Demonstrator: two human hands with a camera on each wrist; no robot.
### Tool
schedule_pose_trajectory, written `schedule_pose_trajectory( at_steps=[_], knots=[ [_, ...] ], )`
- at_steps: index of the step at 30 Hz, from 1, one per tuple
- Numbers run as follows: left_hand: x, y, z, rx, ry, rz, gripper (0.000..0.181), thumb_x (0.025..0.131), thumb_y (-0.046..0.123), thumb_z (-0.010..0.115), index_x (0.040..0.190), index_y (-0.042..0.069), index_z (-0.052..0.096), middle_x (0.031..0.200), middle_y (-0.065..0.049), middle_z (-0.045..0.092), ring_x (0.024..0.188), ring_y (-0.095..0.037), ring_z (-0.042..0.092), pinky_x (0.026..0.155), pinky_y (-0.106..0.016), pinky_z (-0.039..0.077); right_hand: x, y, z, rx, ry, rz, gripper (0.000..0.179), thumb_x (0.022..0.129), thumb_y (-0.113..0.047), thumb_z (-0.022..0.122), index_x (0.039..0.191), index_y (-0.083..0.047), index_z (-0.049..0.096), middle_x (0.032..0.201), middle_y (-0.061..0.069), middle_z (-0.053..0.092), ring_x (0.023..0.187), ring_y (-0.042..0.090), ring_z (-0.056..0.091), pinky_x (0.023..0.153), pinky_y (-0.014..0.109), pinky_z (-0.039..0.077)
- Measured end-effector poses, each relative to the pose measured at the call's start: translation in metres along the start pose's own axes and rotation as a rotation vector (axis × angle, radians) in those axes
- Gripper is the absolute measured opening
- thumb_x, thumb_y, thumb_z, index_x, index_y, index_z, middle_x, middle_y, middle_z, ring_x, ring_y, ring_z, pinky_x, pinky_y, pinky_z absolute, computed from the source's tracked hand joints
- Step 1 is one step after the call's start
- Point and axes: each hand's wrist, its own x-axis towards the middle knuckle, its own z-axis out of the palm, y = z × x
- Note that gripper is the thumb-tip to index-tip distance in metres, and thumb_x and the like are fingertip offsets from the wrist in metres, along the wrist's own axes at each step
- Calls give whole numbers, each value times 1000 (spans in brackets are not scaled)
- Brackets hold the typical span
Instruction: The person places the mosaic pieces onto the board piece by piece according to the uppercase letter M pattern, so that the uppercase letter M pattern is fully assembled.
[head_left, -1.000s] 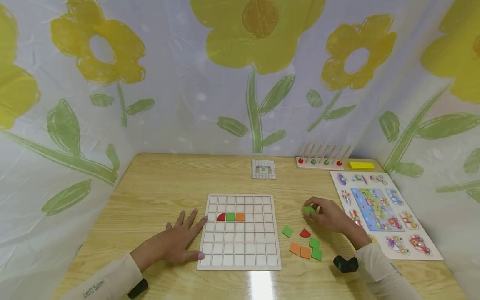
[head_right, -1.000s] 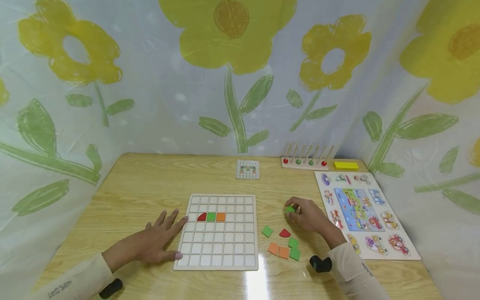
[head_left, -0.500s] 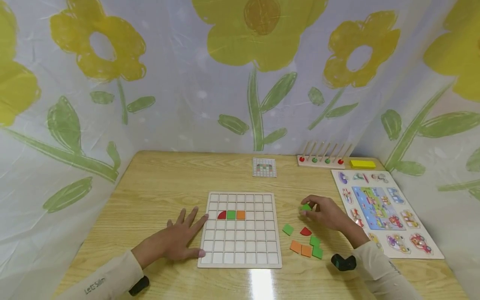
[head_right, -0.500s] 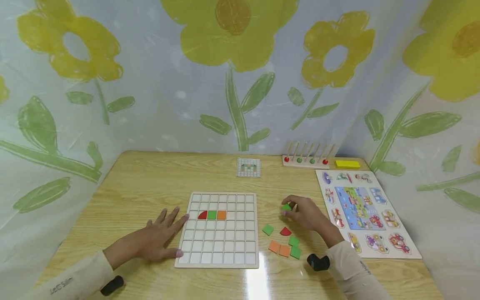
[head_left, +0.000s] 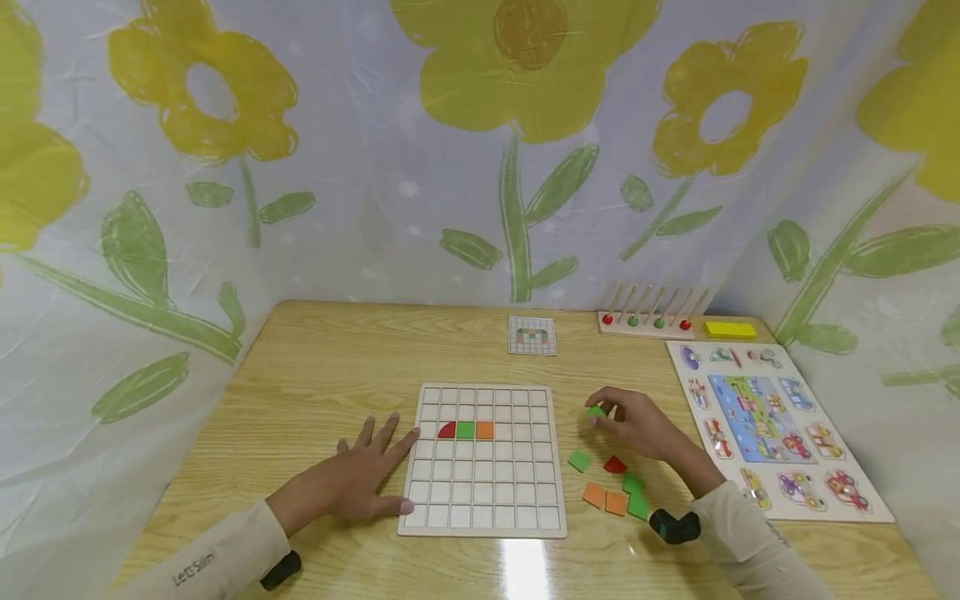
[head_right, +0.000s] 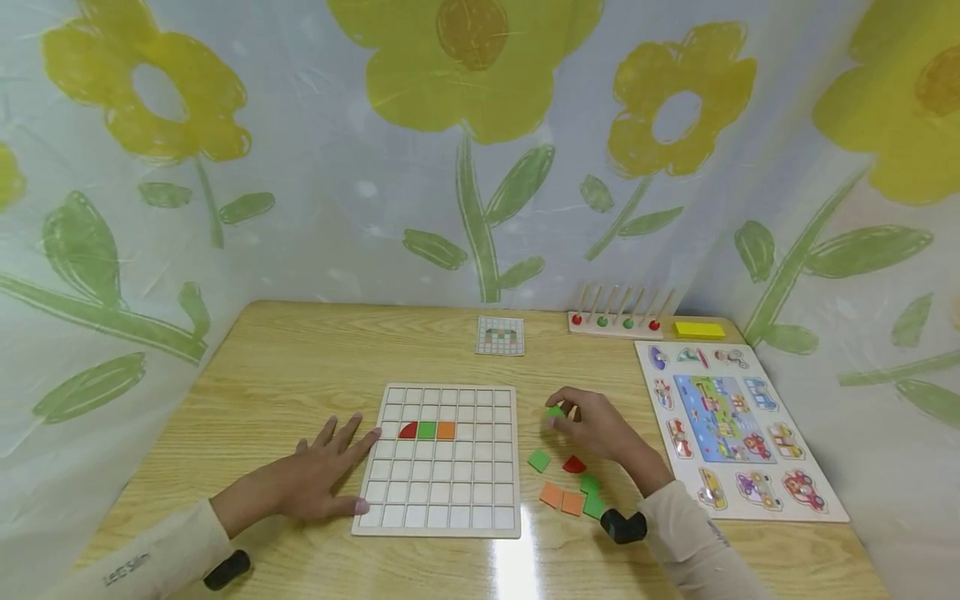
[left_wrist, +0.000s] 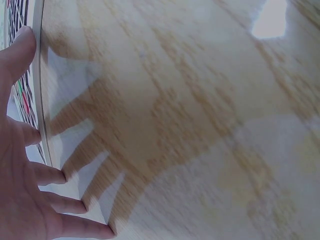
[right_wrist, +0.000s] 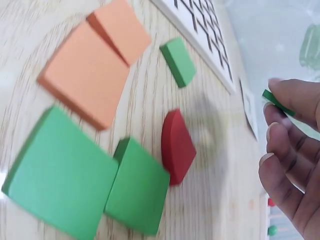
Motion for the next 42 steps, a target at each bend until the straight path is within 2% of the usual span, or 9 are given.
schedule_pose_trajectory(
  at_steps=[10,26,42],
  knots=[
    [0,1,0,-9,2,-6,102,88,74,55,162,14,17,164,-31,9,143,-66,11,93,-87,25,7,-13,6,29,-22,-3,31,97,-23,68,121,-3,68,95,5,67,63,9,54,56,25,47],
    [-1,3,-1,-9,-10,-15,103,88,75,54,162,15,17,165,-30,8,144,-65,10,94,-87,25,12,-23,14,82,-56,-7,33,98,-19,67,127,-1,66,104,11,69,64,8,56,54,24,48],
    [-2,2,-1,-25,-5,-12,102,88,74,55,162,15,17,165,-30,8,144,-65,9,94,-87,24,20,-30,28,146,-84,-43,34,95,-12,69,126,3,66,99,14,69,58,5,52,52,22,45]
  ],
)
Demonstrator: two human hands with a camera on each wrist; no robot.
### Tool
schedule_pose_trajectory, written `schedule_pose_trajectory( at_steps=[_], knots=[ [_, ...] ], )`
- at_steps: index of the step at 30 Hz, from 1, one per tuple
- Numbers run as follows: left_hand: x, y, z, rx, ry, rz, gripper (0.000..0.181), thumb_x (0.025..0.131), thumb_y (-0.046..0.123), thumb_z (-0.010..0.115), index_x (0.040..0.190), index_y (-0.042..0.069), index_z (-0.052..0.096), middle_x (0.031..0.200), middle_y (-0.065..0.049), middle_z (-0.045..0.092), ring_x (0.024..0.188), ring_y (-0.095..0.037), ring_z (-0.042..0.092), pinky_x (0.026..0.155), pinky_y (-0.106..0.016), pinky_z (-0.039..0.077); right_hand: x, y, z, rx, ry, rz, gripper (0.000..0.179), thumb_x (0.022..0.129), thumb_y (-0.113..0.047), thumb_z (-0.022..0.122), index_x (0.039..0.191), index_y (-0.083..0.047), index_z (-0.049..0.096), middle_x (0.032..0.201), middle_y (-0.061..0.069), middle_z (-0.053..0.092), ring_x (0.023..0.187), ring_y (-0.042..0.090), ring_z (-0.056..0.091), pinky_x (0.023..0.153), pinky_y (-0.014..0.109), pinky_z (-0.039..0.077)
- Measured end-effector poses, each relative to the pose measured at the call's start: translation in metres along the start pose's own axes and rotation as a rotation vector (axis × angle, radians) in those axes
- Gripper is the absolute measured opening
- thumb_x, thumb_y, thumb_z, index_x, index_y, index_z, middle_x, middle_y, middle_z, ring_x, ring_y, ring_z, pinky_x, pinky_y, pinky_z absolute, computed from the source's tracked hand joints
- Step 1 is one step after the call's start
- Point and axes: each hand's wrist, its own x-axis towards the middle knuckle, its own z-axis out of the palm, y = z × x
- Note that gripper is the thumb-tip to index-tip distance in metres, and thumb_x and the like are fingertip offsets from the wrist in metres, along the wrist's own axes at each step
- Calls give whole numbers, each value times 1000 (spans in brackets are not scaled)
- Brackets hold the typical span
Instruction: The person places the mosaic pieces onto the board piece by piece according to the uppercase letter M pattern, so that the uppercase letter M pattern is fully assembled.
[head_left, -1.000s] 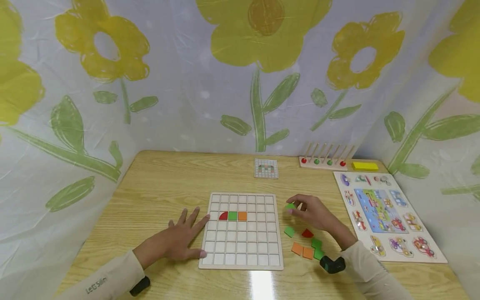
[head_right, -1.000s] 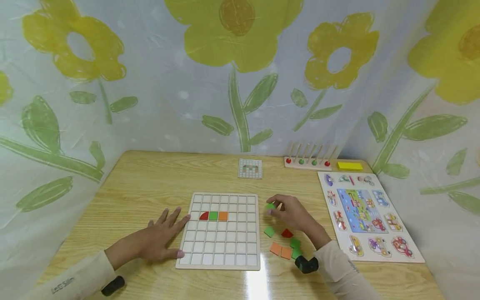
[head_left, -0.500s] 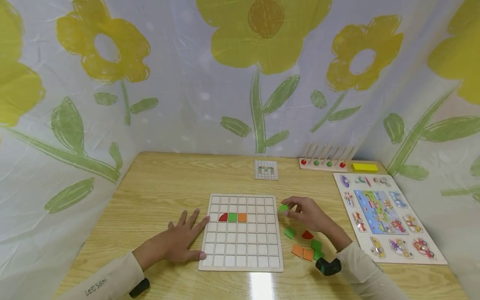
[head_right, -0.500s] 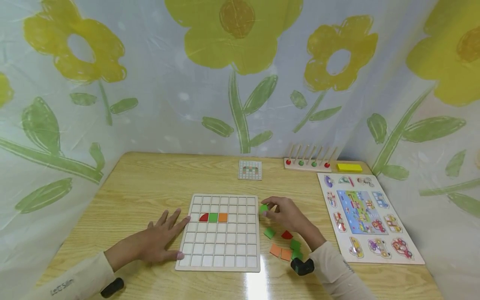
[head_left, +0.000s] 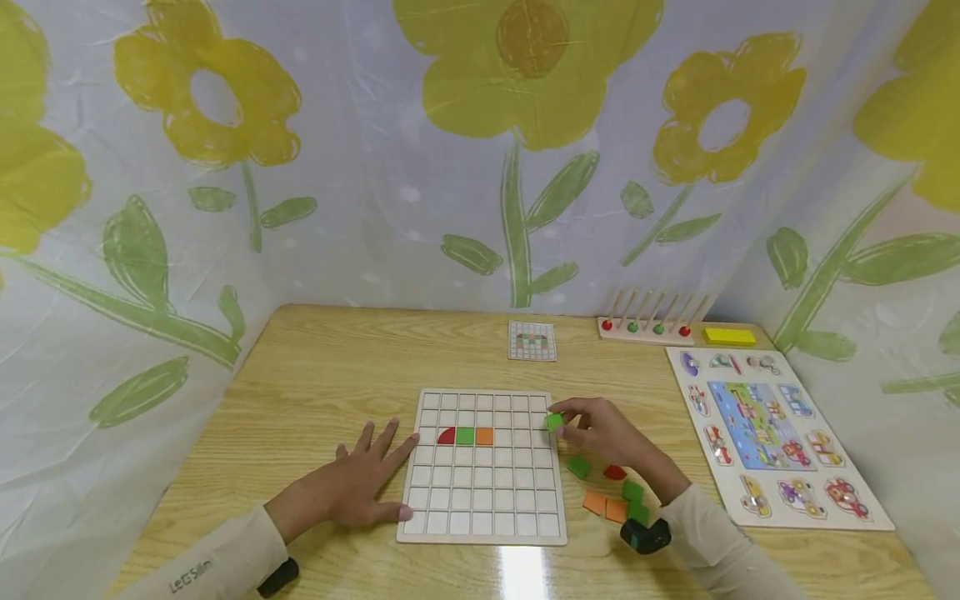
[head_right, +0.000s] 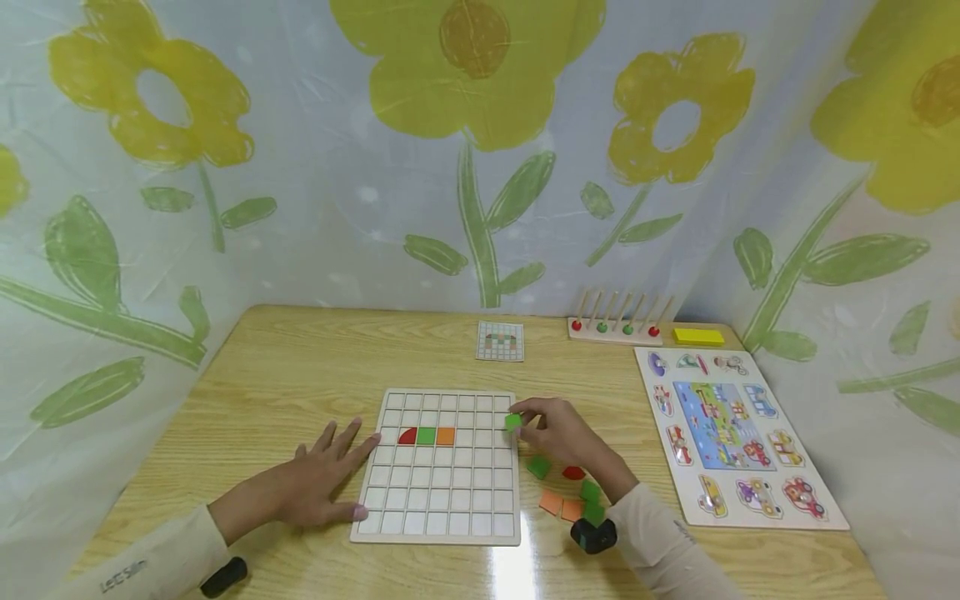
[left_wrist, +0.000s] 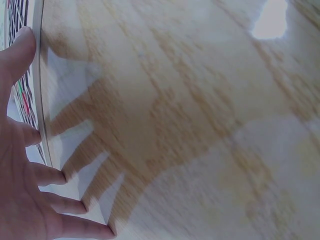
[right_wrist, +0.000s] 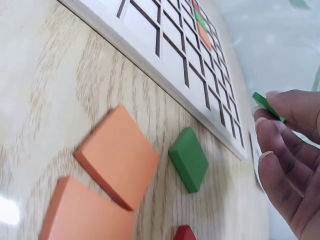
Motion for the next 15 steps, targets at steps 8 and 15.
schedule_pose_trajectory(
  at_steps=[8,15],
  knots=[
    [0,1,0,-4,2,1,103,88,74,55,162,14,17,165,-30,8,144,-65,9,93,-88,23,4,-4,9,42,-32,25,34,96,-11,67,128,1,65,101,11,68,57,5,53,53,22,48],
    [0,0,0,5,0,0,103,88,75,54,162,14,16,165,-30,8,144,-66,9,93,-88,24,8,-4,15,65,-49,-12,34,96,-7,66,128,4,64,100,13,68,58,6,55,55,22,50]
  ],
)
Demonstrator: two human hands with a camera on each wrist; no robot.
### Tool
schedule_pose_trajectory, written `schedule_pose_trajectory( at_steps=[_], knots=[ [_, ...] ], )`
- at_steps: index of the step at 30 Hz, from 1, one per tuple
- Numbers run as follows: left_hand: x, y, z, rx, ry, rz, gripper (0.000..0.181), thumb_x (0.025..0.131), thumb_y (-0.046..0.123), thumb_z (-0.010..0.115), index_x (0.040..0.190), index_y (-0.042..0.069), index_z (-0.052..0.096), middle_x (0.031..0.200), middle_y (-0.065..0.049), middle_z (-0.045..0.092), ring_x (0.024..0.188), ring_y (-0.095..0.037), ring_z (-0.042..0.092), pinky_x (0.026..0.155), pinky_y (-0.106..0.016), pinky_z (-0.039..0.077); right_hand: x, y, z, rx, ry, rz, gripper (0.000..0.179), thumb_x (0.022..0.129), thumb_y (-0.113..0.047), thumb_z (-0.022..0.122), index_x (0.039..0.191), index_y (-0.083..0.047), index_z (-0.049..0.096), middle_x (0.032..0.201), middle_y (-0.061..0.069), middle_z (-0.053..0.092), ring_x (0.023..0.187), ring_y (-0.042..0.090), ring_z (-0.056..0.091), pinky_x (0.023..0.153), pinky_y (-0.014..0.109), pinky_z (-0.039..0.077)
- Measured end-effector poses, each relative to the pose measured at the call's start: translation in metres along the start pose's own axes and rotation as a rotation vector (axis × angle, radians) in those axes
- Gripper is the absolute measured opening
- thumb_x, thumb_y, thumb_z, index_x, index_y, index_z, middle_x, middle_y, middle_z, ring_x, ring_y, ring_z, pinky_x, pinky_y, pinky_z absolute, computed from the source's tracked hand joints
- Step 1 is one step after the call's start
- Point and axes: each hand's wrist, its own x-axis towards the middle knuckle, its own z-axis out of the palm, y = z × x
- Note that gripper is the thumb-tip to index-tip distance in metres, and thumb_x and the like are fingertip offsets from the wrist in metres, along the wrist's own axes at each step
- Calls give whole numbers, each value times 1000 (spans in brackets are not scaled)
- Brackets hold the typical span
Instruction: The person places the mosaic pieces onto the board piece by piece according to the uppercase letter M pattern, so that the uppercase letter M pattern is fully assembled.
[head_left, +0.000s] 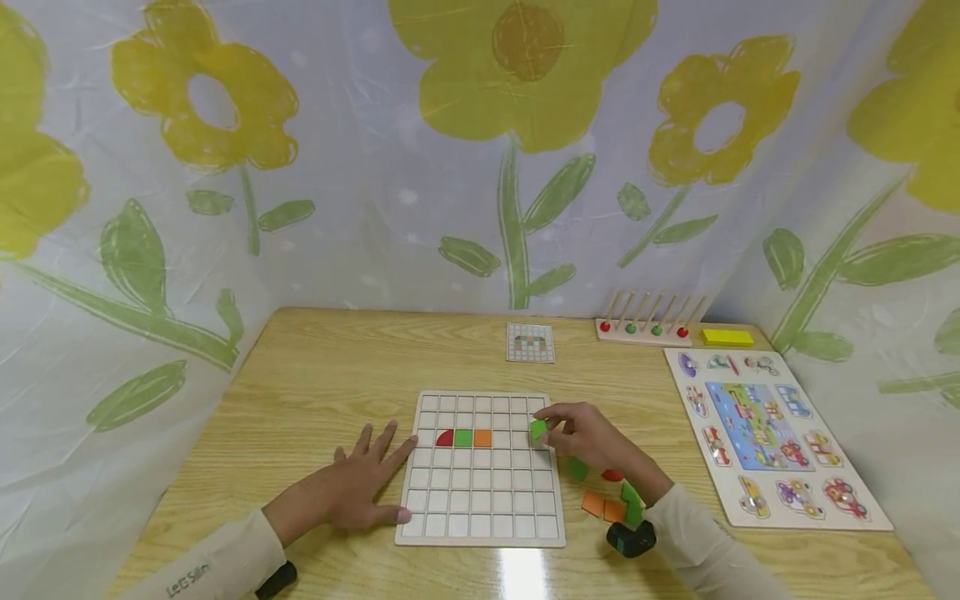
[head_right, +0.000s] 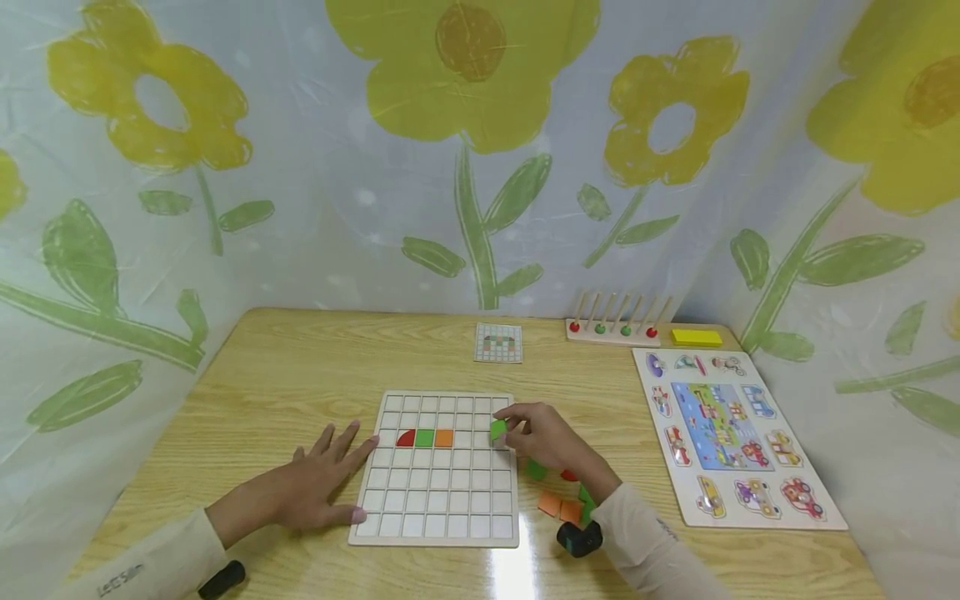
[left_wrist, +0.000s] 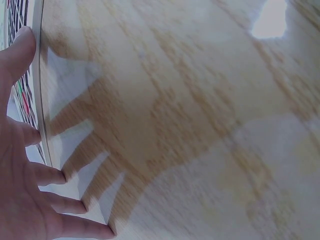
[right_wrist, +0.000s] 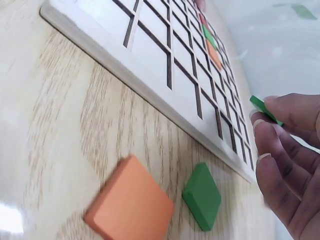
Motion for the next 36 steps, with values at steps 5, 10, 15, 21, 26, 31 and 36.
schedule_pose_trajectory(
  at_steps=[5,10,15,21,26,31,36],
  knots=[
    [0,0,1,5,-2,-1,104,88,76,53,162,15,15,165,-30,7,144,-66,9,93,-87,24,4,-2,5,0,-1,10,32,95,-8,68,125,1,67,95,9,67,55,4,50,54,20,47],
    [0,0,1,11,4,0,104,87,76,53,162,15,16,165,-30,8,144,-65,10,93,-87,25,8,-6,9,2,-1,30,29,94,-9,69,123,-2,68,91,6,66,54,4,45,51,19,41],
    [0,1,0,15,6,8,103,88,75,54,162,14,16,164,-31,8,143,-66,11,93,-87,26,11,-8,14,5,-8,35,31,95,-8,69,124,1,67,93,8,66,57,6,48,53,20,41],
    [-1,2,-1,12,5,10,102,89,74,54,162,13,17,164,-32,9,142,-67,11,92,-88,26,16,-10,19,3,-8,24,30,93,-6,69,122,1,68,92,8,67,59,5,48,54,19,41],
    [0,2,-1,16,9,11,102,88,74,54,162,13,17,164,-32,9,142,-67,12,92,-88,26,19,-13,24,21,-17,48,29,92,-4,68,122,1,68,92,8,65,57,5,48,53,19,42],
    [0,1,1,15,11,6,103,88,75,54,162,14,17,164,-31,9,142,-67,12,92,-88,26,22,-15,27,17,-31,85,29,92,-3,69,121,-1,68,92,7,64,62,8,51,55,20,45],
    [-1,1,1,8,11,-1,104,87,76,54,162,15,17,165,-30,9,143,-66,11,93,-87,25,26,-15,30,-3,-37,81,27,92,-4,70,119,-1,69,90,6,66,65,8,53,57,20,45]
  ],
)
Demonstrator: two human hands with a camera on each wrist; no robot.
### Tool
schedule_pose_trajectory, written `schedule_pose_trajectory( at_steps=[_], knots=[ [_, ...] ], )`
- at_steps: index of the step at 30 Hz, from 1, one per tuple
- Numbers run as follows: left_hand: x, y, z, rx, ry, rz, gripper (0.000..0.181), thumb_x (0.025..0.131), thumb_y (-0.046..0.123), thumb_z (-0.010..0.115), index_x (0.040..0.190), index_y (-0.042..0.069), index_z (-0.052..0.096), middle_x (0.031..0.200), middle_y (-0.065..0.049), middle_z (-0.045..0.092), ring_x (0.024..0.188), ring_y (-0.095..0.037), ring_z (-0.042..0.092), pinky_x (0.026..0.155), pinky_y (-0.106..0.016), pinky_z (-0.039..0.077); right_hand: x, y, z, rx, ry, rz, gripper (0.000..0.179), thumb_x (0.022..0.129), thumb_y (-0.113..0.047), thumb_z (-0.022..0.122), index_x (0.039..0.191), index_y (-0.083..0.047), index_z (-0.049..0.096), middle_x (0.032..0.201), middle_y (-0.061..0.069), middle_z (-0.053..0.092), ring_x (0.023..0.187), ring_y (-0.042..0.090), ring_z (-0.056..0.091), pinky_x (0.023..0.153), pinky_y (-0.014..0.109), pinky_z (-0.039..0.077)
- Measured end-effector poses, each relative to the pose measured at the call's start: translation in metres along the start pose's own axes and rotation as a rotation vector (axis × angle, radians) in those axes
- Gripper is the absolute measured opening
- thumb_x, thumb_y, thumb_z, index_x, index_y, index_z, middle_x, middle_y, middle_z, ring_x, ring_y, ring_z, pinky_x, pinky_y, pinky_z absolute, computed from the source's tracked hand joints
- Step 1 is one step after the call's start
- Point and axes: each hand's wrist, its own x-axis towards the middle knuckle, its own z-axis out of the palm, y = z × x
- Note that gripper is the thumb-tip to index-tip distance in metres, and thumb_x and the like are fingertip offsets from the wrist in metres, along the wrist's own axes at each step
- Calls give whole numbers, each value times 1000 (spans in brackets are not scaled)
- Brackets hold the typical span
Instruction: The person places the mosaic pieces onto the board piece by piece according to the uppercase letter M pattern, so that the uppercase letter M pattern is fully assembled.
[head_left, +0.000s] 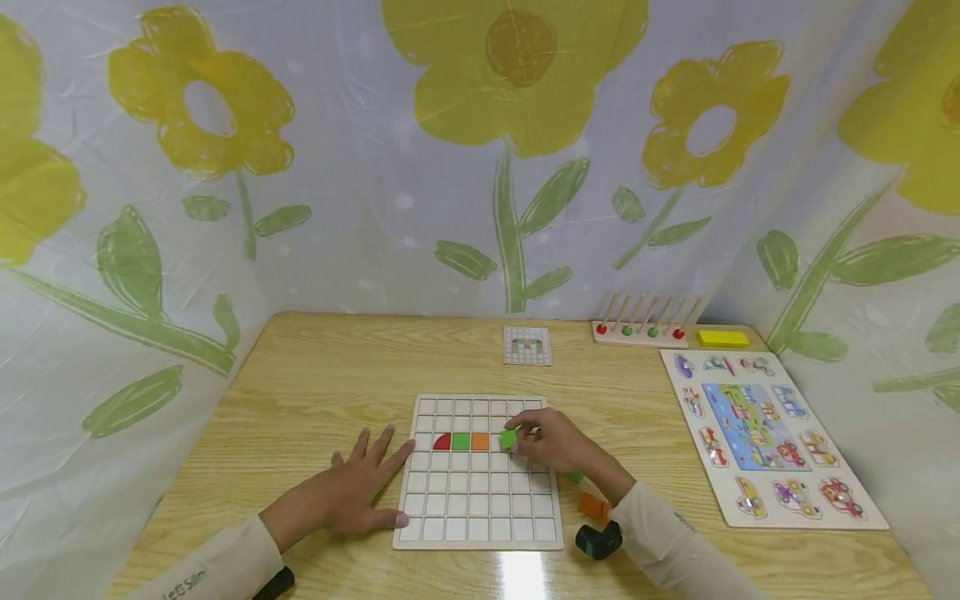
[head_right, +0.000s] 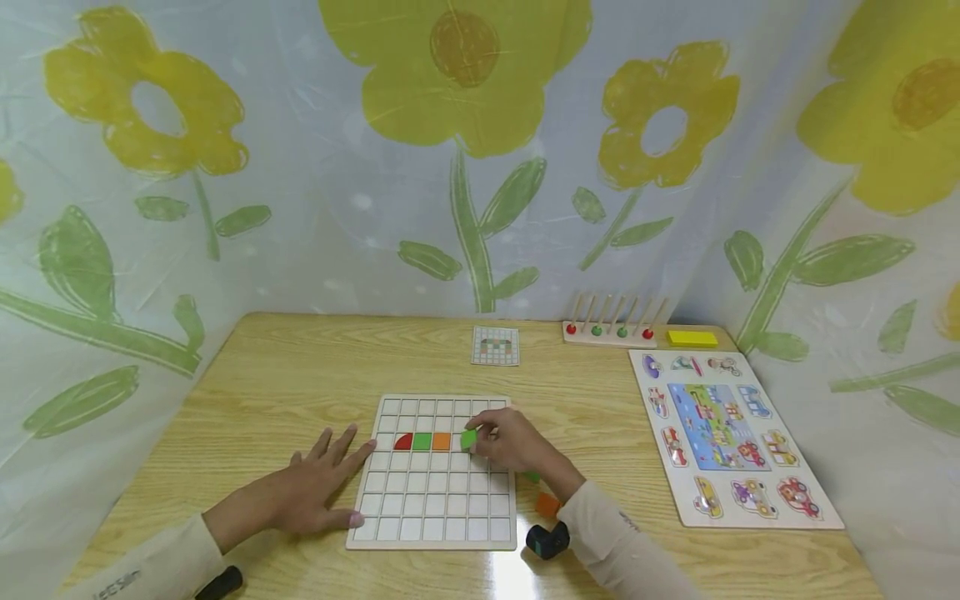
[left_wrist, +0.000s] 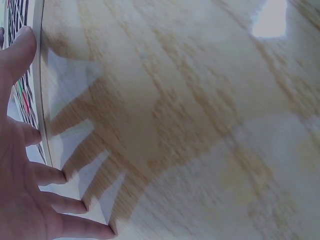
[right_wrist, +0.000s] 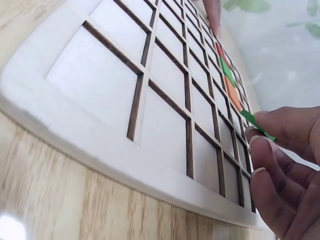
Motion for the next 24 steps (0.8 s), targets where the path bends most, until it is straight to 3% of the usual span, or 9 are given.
schedule_pose_trajectory(
  at_steps=[8,24],
  knots=[
    [-1,1,0,3,10,-1,103,87,75,55,162,15,18,164,-30,10,143,-66,12,93,-87,26,5,0,6,25,-16,0,28,92,-3,69,120,1,69,90,5,65,63,7,55,57,21,48],
    [0,1,0,19,13,3,103,87,75,55,162,14,19,164,-31,11,143,-66,14,92,-86,28,15,0,13,-72,-3,28,25,91,-8,73,116,-3,71,82,-1,63,60,7,53,54,21,45]
  ],
)
